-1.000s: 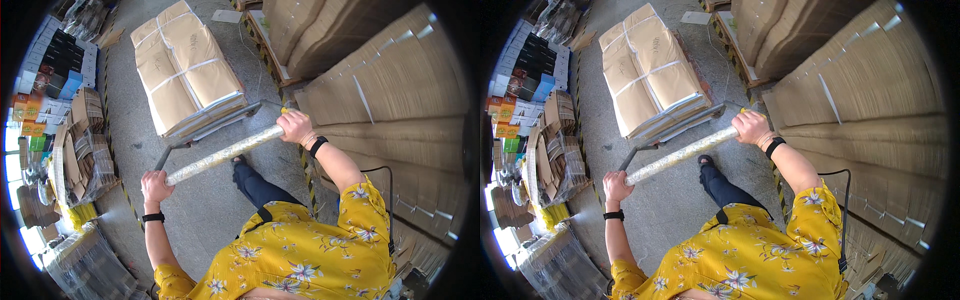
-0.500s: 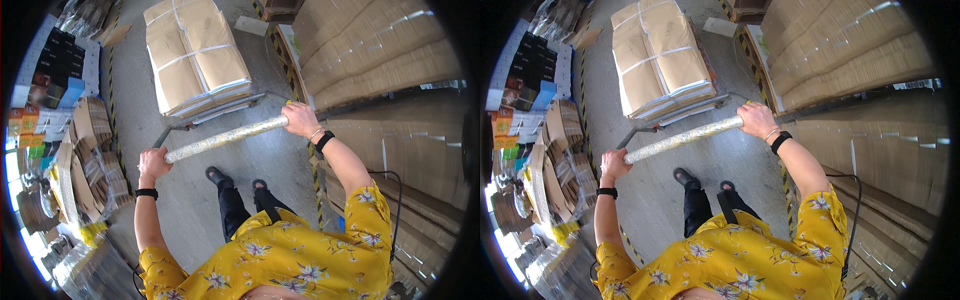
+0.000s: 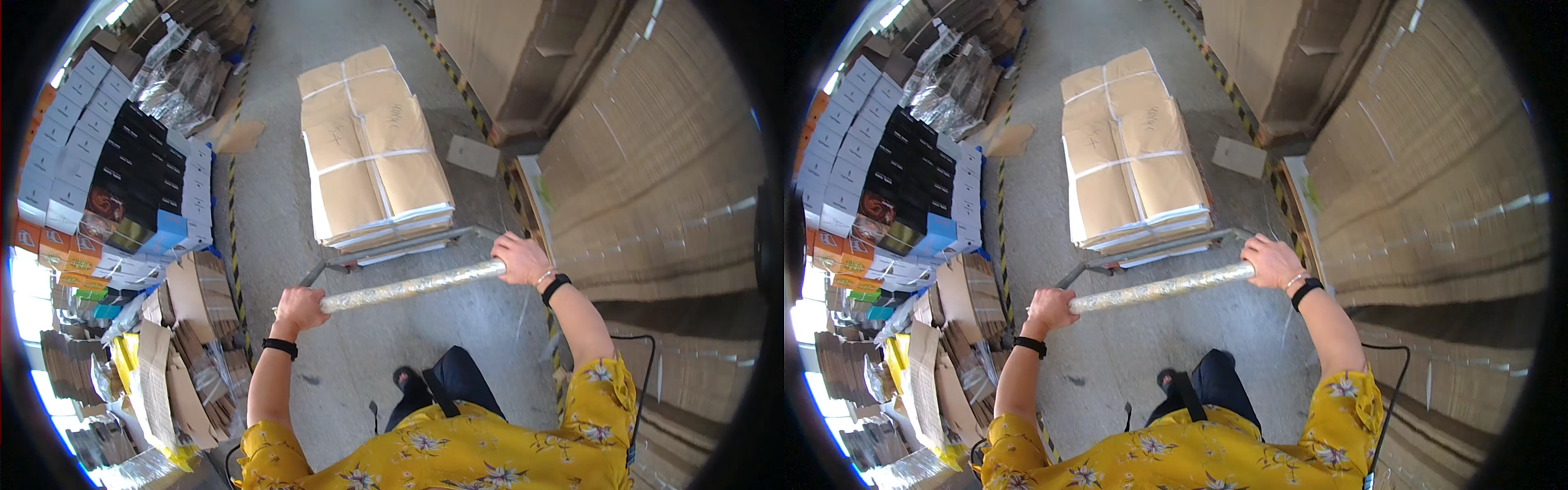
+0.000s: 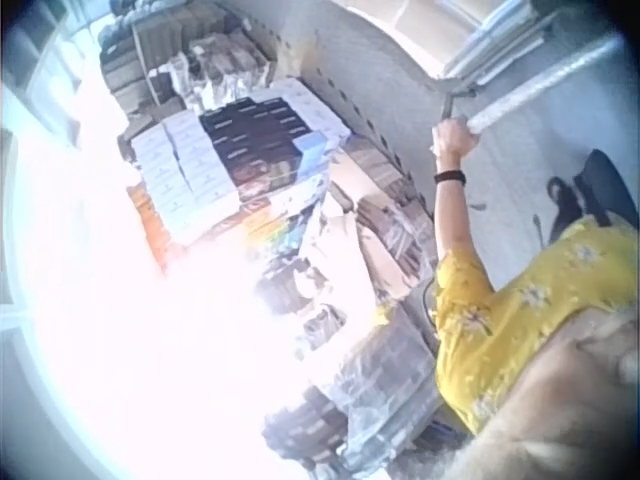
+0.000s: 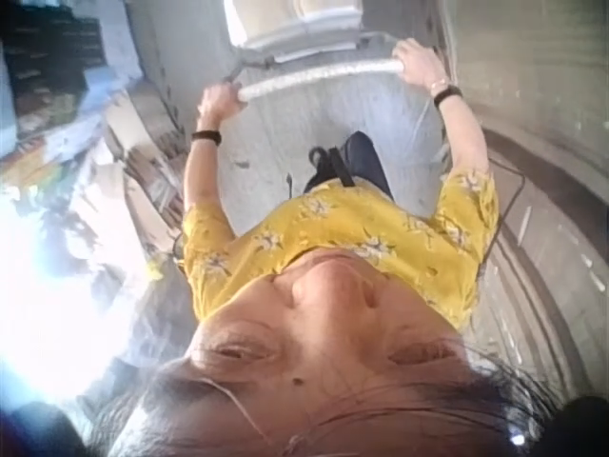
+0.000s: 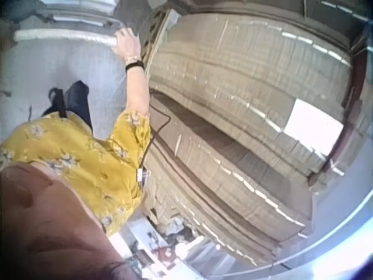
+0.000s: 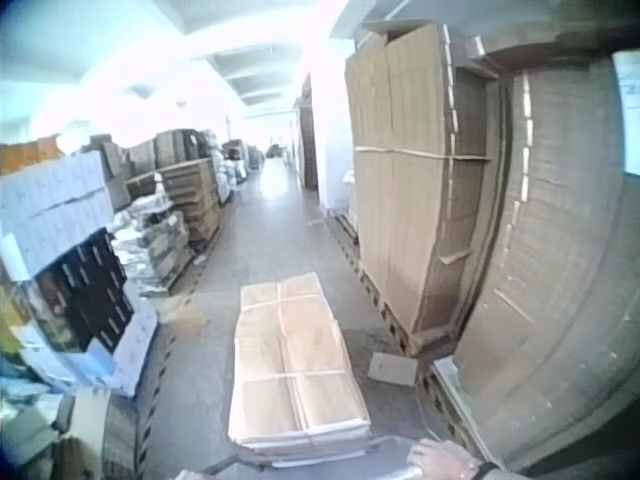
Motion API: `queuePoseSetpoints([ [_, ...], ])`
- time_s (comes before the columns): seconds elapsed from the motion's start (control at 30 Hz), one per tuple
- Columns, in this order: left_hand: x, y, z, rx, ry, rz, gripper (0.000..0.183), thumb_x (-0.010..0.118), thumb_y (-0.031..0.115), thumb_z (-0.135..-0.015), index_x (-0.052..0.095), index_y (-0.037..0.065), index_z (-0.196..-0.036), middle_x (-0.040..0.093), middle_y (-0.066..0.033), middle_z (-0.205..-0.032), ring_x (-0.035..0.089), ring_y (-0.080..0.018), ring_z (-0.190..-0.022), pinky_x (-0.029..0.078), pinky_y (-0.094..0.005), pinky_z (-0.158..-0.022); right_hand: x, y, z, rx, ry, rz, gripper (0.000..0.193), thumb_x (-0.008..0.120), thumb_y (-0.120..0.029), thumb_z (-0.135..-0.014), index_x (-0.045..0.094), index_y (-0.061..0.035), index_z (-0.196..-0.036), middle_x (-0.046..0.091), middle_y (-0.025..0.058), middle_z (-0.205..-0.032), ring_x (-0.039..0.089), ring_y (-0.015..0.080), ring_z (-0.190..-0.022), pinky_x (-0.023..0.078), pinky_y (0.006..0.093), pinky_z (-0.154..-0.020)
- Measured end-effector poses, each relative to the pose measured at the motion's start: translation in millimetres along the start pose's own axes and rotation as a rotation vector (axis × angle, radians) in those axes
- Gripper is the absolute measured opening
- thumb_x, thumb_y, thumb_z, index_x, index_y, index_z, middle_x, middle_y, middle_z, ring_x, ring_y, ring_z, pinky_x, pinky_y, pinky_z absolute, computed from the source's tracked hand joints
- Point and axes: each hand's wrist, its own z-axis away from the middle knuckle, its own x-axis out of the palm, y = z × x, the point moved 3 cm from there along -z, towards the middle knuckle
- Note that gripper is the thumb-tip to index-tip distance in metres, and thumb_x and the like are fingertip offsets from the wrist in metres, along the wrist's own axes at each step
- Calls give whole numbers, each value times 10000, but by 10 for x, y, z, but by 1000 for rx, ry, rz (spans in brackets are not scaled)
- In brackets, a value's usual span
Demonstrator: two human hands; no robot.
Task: The person transfers a plastic-wrapped bundle and several brown paper packages from a pallet onto a cart. They then push the cart through the warehouse, stopping briefly to rearrange the packages before continuing toward an elevator.
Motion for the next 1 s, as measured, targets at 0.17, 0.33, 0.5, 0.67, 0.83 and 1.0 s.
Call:
queuePoseSetpoints([
  [0.17, -516, -528, -945, -1, 25, -26, 280, 699, 366, -688, 688, 144, -859, 702, -99, -808, 679, -315, -813, 543, -435, -741, -249, 385, -1059, 52, -58, -18, 296, 712, -316, -713, 652, -160, -957, 655, 41, -937, 636, 260, -954, 541, 401, -768],
  [0.33, -929, -986, -1941, -16, 5, -35, 300, 699, 385, -690, 686, 161, -888, 700, -99, -813, 682, -312, -832, 538, -443, -755, -361, 1030, -2088, 20, -116, -8, 299, 689, -371, -724, 632, -113, -863, 684, 103, -834, 673, 309, -823, 538, 433, -716],
  [0.5, -1447, -1368, -2972, -18, -59, -32, 301, 697, 393, -701, 688, 161, -894, 706, -101, -833, 686, -308, -849, 544, -437, -773, -530, 1683, -3154, 38, -102, 39, 279, 693, -367, -704, 632, -117, -809, 684, 98, -799, 672, 308, -781, 538, 442, -681],
  [0.67, -2033, -1684, -4166, 6, -55, -16, 317, 700, 396, -699, 684, 134, -877, 703, -110, -816, 685, -317, -837, 541, -441, -773, -719, 2523, -4290, 41, -159, 72, 301, 705, -383, -716, 629, -112, -822, 681, 107, -812, 671, 313, -797, 537, 437, -698],
  [0.83, -2623, -2142, -5432, 12, 1, -8, 307, 701, 383, -689, 682, 121, -847, 699, -115, -795, 686, -322, -827, 541, -445, -762, -918, 3329, -5553, 38, -149, 84, 319, 733, -372, -704, 638, -107, -854, 688, 117, -849, 671, 309, -839, 539, 429, -723],
  [1.0, -3027, -2629, -6723, 18, 31, 13, 282, 702, 370, -680, 679, 129, -825, 686, -114, -762, 679, -324, -776, 538, -456, -708, -1054, 4065, -6808, 54, -4, 133, 319, 758, -346, -660, 618, -109, -820, 664, 101, -824, 656, 296, -805, 523, 420, -686],
])
